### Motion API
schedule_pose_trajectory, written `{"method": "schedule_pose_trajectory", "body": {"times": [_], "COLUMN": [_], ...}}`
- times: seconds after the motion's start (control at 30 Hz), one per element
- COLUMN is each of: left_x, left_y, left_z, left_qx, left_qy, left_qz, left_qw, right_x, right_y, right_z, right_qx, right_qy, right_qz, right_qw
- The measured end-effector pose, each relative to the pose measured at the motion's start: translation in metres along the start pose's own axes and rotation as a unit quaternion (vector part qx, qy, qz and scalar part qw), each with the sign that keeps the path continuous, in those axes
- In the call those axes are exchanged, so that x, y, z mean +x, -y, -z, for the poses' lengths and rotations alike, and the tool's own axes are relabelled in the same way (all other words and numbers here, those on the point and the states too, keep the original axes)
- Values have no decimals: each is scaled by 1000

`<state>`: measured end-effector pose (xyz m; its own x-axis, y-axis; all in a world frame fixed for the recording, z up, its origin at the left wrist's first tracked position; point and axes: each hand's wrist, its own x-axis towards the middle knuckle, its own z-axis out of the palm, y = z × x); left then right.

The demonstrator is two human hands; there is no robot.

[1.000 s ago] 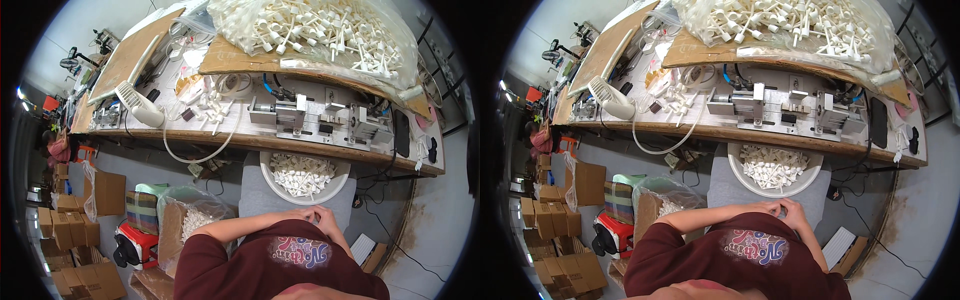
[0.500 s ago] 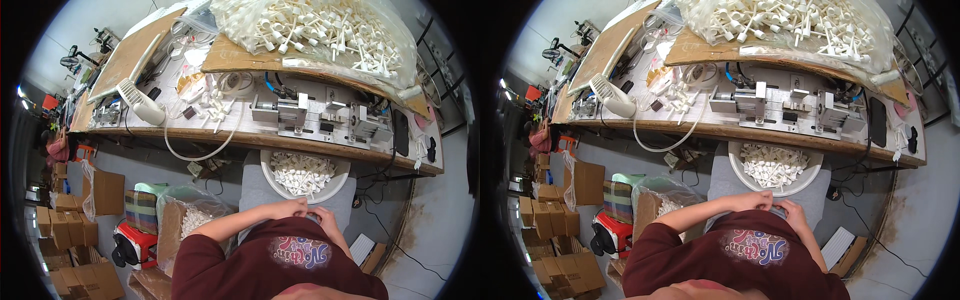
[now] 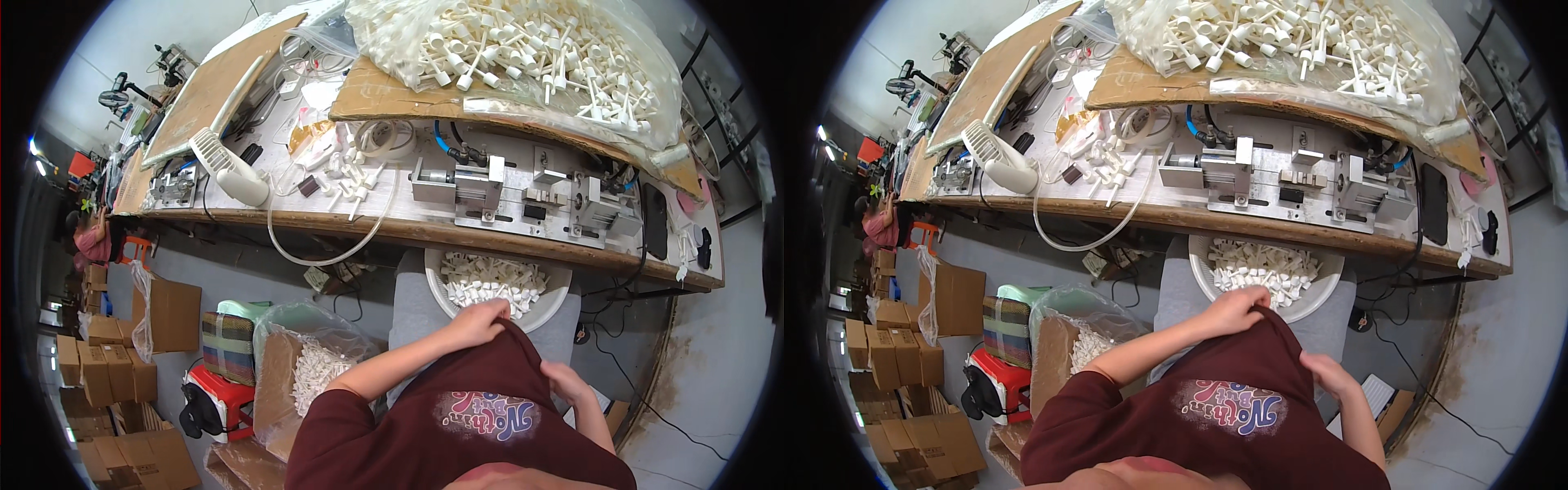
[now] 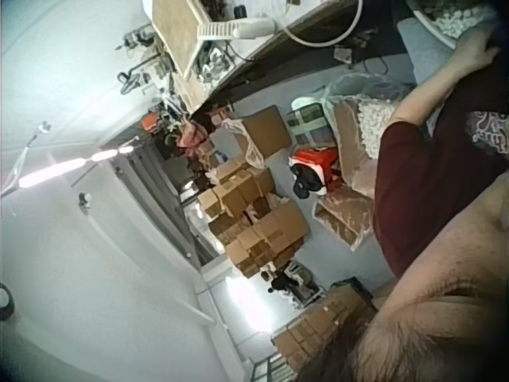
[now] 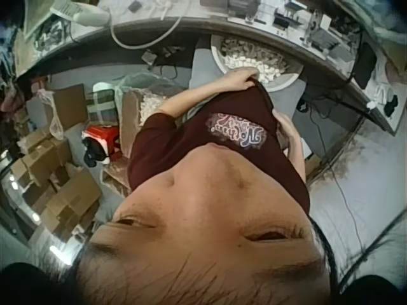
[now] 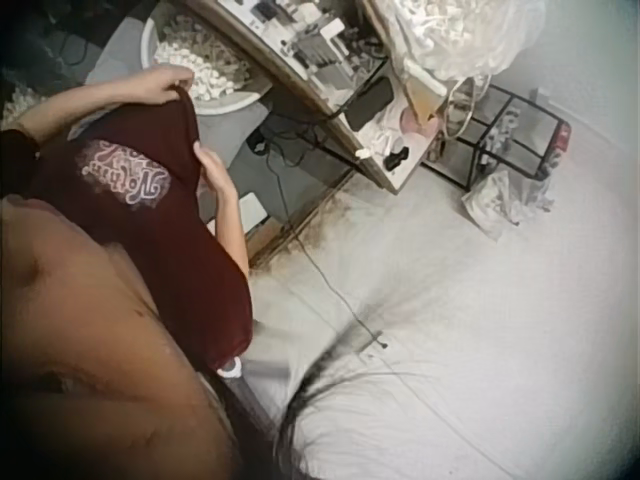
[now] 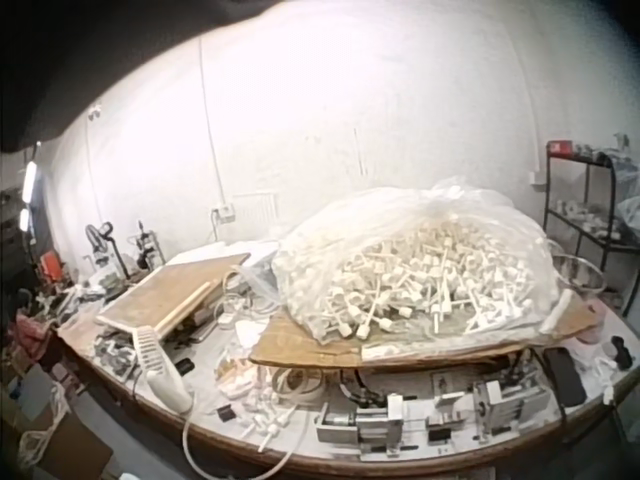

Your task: Manually assemble plastic sprayer heads and dip tubes using a specialized workbench jig.

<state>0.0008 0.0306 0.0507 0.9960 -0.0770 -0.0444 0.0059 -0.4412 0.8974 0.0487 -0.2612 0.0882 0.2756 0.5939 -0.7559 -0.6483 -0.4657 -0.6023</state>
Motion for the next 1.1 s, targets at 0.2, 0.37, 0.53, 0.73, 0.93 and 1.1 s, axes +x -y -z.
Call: {"method": "schedule_pose_trajectory", "body": {"times": [0.2, 0.37, 0.53, 0.73, 0.93, 1.1], "left_x": [-7, 28, 95, 211, 273, 254], "left_y": [-26, -66, -136, -157, -145, -148], "left_z": [10, 70, 156, 209, 208, 212], "left_qx": [-8, 30, 93, 234, 435, 388], "left_qy": [211, 29, -211, -336, -312, -324], "left_qz": [-53, -146, -270, -245, -139, -195], "left_qw": [976, 988, 935, 879, 833, 841], "right_x": [-18, -1, -1, 23, 36, 30], "right_y": [-84, -13, 160, 313, 362, 334], "right_z": [104, 88, 23, 2, 21, 21], "right_qx": [-187, -108, -342, -375, -376, -388], "right_qy": [-197, -311, -357, -360, -393, -387], "right_qz": [-10, 232, 499, 650, 640, 643], "right_qw": [962, 915, 712, 555, 543, 535]}}
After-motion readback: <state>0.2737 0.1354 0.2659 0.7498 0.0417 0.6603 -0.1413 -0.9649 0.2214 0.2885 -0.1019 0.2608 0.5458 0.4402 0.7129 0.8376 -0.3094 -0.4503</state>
